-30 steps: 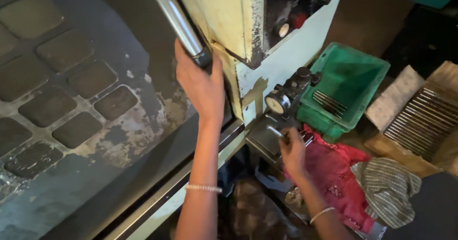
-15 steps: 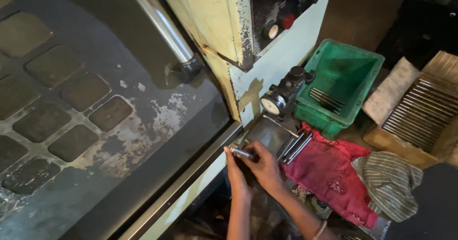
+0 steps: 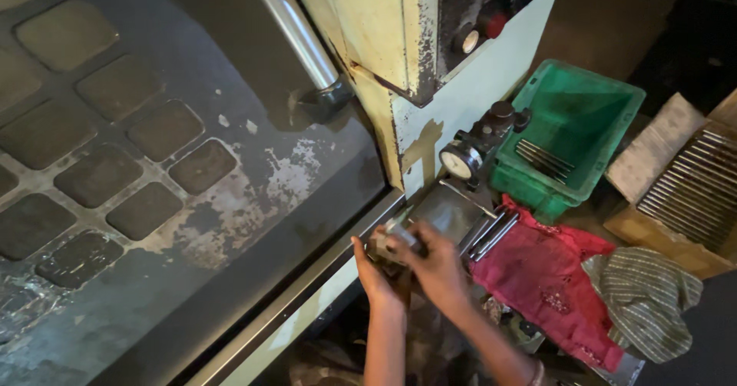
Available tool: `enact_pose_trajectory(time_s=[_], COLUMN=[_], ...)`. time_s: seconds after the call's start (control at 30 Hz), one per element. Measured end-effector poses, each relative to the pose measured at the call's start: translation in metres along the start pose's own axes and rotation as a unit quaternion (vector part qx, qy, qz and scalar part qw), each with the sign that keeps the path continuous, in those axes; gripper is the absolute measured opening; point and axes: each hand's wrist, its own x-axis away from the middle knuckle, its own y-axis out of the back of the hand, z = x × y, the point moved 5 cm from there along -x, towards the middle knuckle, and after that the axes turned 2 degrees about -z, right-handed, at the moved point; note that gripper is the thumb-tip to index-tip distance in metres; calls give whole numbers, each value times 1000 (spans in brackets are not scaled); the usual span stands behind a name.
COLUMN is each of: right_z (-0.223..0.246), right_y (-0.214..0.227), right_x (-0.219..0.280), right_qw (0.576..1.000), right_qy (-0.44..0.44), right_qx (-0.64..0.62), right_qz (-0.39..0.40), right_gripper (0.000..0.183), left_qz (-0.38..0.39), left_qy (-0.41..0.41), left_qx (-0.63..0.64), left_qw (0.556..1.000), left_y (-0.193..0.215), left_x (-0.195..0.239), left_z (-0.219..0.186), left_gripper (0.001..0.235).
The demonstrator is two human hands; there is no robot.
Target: The person repeatedly rubs a metal rod against a textured metal surface, then opens a machine door to place the rod inside, closes the door, and repeats the process with another rod. The person also uses a small square block to rub the rod before placing it in the machine.
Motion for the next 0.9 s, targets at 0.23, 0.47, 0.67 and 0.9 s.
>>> enact_pose_trajectory(time_s=[0.23, 0.47, 0.67, 0.9], right_z=[-12, -11, -3, 22], right_y=[14, 22, 17, 18], right_x=[-18, -23, -15, -4], right_qw=[988, 967, 985, 990], right_qy=[-57, -108, -34, 134], right_qx=[-140, -232, -149, -33], right_qz=[-28, 9, 82, 25], right_gripper=[24, 36, 42, 32], left_qz=[135, 138, 60, 89], left_qy=[-67, -80, -44, -59], left_qx=[-124, -104, -142, -148], left_qw=[981, 982, 987, 983], left_y=[-21, -46, -41, -37], left_x=[39, 79, 105, 105], left_z=[-1, -25, -37, -40], left_gripper=[44, 32, 35, 33])
